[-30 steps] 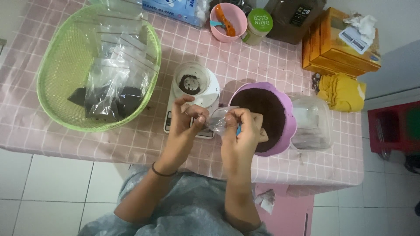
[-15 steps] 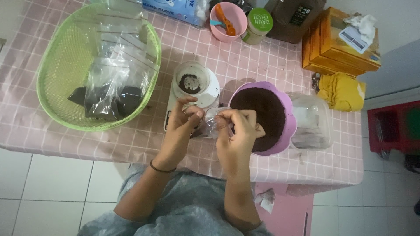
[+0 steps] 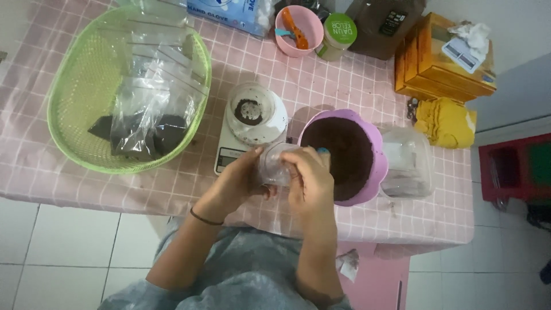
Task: Weighing coffee grounds on a digital scale and transferring them into small plastic bags using a spoon.
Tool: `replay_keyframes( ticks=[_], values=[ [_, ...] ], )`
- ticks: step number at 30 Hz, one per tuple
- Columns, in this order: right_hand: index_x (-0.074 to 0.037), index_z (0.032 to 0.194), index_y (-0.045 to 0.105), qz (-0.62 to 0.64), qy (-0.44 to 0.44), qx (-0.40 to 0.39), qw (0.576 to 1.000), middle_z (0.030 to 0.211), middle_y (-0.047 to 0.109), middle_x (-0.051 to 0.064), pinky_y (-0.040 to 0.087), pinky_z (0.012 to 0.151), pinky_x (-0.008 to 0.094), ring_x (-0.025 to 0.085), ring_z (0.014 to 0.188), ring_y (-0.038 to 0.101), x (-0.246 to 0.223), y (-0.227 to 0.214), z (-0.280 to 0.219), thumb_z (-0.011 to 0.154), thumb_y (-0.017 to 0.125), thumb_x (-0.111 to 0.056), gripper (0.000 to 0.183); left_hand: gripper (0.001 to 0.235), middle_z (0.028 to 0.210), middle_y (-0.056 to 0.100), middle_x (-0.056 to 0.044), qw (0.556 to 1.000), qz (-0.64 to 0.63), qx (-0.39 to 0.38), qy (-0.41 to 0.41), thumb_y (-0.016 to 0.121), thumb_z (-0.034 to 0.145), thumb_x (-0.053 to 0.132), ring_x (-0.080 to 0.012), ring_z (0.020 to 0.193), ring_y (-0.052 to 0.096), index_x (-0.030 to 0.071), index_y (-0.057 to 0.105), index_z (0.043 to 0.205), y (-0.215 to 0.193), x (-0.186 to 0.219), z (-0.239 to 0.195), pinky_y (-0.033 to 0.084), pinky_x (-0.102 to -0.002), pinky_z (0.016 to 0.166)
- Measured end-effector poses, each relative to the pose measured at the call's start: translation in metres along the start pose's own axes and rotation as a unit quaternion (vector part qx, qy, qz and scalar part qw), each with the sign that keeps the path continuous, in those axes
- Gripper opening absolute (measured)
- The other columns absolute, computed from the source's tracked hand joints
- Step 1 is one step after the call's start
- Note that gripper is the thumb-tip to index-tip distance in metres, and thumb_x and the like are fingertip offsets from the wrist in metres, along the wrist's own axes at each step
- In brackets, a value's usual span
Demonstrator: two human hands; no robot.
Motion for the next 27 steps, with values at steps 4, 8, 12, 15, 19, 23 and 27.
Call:
replay_keyframes(
  ticks=[4,8,12,15,19,23,27],
  values=[
    [-0.002,0.109,0.071,-0.035,-0.006,-0.039,0.999,0.097,0.072,0.019,0.055,0.085,0.046,0.041,0.095,0.072,0.0,0.0,-0.004,0.094,0.06,0.009,0.021,0.097,0.128,0.043,-0.034,0.996,0.053,-0.013,0.066,0.071,0.089,0.036,-0.0347,0.089,0.06,-0.007,0.014,0.154,0.016,0.039,-0.02,0.06,-0.05,0.063],
    [0.001,0.106,0.074,-0.037,-0.001,-0.048,0.998,0.102,0.074,0.021,0.057,0.085,0.047,0.043,0.097,0.073,0.001,-0.002,-0.004,0.087,0.061,0.017,0.028,0.087,0.105,0.051,-0.02,0.985,0.135,-0.055,0.092,0.073,0.087,0.032,-0.0266,0.081,0.057,-0.003,0.027,0.152,0.011,0.045,-0.022,0.061,-0.051,0.065],
    [-0.002,0.088,0.077,-0.051,-0.033,-0.038,0.997,0.087,0.073,0.009,0.059,0.08,0.036,0.03,0.081,0.071,0.008,0.0,-0.005,0.086,0.066,0.017,0.022,0.098,0.117,0.055,-0.026,0.974,0.194,-0.057,0.099,0.078,0.082,0.027,-0.0284,0.085,0.063,-0.003,0.02,0.154,0.006,0.046,-0.018,0.061,-0.048,0.063],
    [-0.004,0.096,0.077,-0.033,-0.015,-0.054,0.998,0.094,0.074,0.008,0.061,0.081,0.038,0.027,0.089,0.072,0.002,0.003,-0.004,0.073,0.073,0.015,0.03,0.102,0.135,0.046,-0.041,0.973,0.203,-0.053,0.101,0.079,0.081,0.03,-0.0506,0.105,0.064,-0.008,0.018,0.154,0.001,0.045,-0.02,0.058,-0.058,0.067],
    [0.003,0.104,0.072,0.0,0.028,-0.066,0.997,0.1,0.07,0.019,0.06,0.083,0.047,0.04,0.094,0.071,-0.002,0.005,0.001,0.07,0.076,0.012,0.036,0.092,0.118,0.056,-0.029,0.975,0.188,-0.056,0.1,0.08,0.076,0.028,-0.0343,0.092,0.062,-0.004,0.03,0.147,0.012,0.058,-0.027,0.061,-0.05,0.066],
    [0.003,0.111,0.066,-0.021,-0.009,-0.105,0.994,0.111,0.065,0.02,0.057,0.087,0.05,0.045,0.106,0.067,-0.004,0.014,-0.001,0.071,0.077,0.007,0.042,0.102,0.12,0.054,-0.029,0.978,0.174,-0.081,0.086,0.086,0.071,0.027,-0.0333,0.091,0.061,-0.001,0.026,0.148,-0.002,0.051,-0.018,0.061,-0.046,0.062],
    [-0.013,0.1,0.074,-0.001,-0.005,-0.052,0.999,0.1,0.071,0.006,0.058,0.08,0.039,0.029,0.093,0.072,0.003,0.016,0.004,0.081,0.076,-0.005,0.021,0.102,0.118,0.054,-0.024,0.983,0.113,-0.098,0.107,0.087,0.072,0.021,-0.029,0.087,0.061,0.003,0.024,0.151,-0.026,0.045,-0.005,0.059,-0.039,0.054]
  ],
)
Point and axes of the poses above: each hand's wrist, its own z-axis towards the middle knuckle, its own y-axis out of the palm, x = y × z, the point moved 9 cm from there along z, towards the middle knuckle
